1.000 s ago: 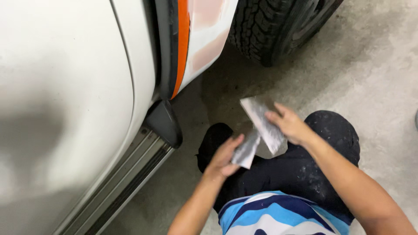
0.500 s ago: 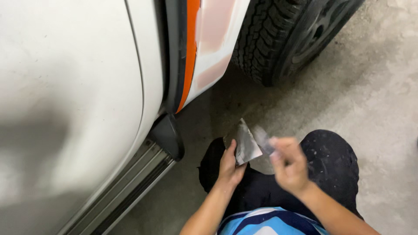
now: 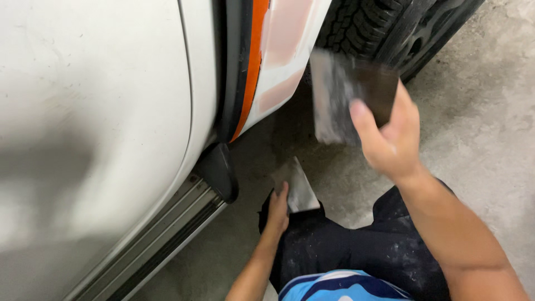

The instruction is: The person applies body filler to a car's side panel using two metal spreaders. They repeatedly transfer filler between the spreaders and smooth it onto the surface near the wheel arch.

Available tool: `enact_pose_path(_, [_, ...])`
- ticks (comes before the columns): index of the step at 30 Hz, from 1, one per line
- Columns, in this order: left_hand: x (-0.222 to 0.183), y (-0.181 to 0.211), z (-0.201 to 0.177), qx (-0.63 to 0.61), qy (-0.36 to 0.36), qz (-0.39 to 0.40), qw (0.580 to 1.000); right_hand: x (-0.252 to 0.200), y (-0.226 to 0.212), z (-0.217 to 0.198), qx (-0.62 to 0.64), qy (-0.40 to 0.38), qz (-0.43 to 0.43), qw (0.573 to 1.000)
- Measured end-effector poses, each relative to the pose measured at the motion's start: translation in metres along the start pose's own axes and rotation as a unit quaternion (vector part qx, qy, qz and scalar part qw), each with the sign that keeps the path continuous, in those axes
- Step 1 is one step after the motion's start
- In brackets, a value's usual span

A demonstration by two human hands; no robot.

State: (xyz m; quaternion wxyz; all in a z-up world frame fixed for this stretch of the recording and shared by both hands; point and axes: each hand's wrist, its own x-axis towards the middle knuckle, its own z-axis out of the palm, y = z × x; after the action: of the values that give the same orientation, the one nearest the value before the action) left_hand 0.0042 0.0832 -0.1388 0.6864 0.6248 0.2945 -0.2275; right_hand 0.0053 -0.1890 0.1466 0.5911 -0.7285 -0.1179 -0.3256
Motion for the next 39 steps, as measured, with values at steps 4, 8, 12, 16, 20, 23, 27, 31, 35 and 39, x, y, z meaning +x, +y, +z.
enact_pose_path(4, [0.013,-0.036,-0.013,0.009,-0.045,0.131,0.99,0.053,-0.012,0.008,0.001,0.006,-0.062,0.998])
enact_pose_path(8, [0.003,-0.039,-0.017,0.043,-0.057,0.143,0.987,0.081,-0.01,0.006,-0.036,-0.005,-0.097,0.995])
enact_pose_path(12, [-0.01,-0.031,-0.012,0.051,-0.062,0.16,0.984,0.089,-0.003,0.003,-0.006,-0.016,-0.09,0.996])
enact_pose_path(16, [-0.016,-0.027,-0.01,0.057,-0.055,0.171,0.982,0.092,0.001,0.001,0.005,-0.022,-0.073,0.997])
enact_pose_path(20, [-0.015,-0.026,-0.008,0.05,-0.061,0.171,0.982,0.096,0.002,0.0,-0.021,-0.038,-0.115,0.992])
enact_pose_path(23, [-0.013,-0.027,-0.007,0.052,-0.047,0.158,0.985,0.096,0.006,0.0,-0.039,-0.033,-0.087,0.995])
enact_pose_path(27, [-0.013,-0.025,-0.006,0.054,-0.059,0.171,0.982,0.095,0.008,0.001,-0.047,-0.042,-0.124,0.99])
enact_pose_path(31, [-0.013,-0.024,-0.005,0.066,-0.057,0.155,0.984,0.093,0.007,0.004,-0.039,-0.042,-0.051,0.997])
enact_pose_path(35, [-0.016,-0.024,-0.006,0.048,-0.06,0.15,0.986,0.089,0.007,0.005,-0.043,-0.051,-0.055,0.996])
enact_pose_path(39, [-0.018,-0.018,-0.004,0.072,-0.052,0.15,0.985,0.087,0.012,0.005,-0.046,-0.062,-0.092,0.993])
